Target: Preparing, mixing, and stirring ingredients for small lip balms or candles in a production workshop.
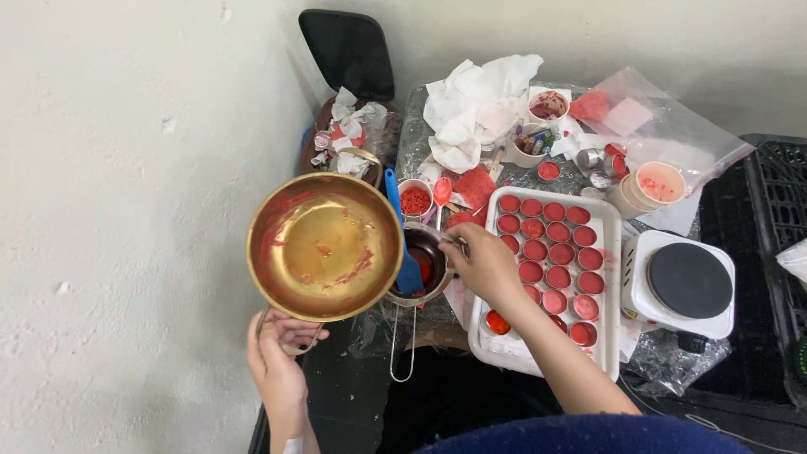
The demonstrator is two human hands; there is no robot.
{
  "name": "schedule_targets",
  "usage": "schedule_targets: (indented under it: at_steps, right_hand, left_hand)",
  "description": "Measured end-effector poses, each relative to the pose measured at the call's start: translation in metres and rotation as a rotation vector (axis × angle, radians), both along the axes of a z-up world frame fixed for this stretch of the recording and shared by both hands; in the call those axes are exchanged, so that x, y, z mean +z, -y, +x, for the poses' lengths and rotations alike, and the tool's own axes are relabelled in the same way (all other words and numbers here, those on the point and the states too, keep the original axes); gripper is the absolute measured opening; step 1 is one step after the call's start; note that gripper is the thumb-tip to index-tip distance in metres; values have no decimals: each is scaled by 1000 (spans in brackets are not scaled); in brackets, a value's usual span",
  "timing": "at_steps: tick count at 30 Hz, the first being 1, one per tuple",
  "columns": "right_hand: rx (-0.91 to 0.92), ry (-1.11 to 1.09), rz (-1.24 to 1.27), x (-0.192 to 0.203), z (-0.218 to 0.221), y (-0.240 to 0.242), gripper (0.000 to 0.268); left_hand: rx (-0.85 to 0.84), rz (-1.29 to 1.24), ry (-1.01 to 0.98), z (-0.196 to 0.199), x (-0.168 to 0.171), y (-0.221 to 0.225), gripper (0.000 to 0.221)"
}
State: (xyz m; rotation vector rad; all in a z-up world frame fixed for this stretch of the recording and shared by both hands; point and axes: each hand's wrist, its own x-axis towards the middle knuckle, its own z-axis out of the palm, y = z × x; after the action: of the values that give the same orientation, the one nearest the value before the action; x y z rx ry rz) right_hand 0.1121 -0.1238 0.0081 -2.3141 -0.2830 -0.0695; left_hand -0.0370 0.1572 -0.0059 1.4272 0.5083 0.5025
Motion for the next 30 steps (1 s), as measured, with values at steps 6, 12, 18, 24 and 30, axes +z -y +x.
schedule_targets:
  at_steps: [6, 12, 18, 24, 30]
  right_hand:
    - [-27, -11, 105, 32, -11, 35, 28]
    - [11, 387, 106, 55, -24, 67, 20]
    - [51, 418, -301, 81, -6, 69, 9]
    - [113, 354, -332, 91, 6, 86, 12]
    - [149, 408, -358, 93, 4, 118, 8]
  left_hand:
    - [-155, -41, 4, 7, -3, 32, 35]
    - [-313, -98, 10, 17, 4, 72, 33]
    - [-435, -59, -58, 21, 1, 92, 33]
    - [-581, -213, -66, 29, 6, 108, 31]
    - [-721, -295, -151, 52, 6, 99, 26]
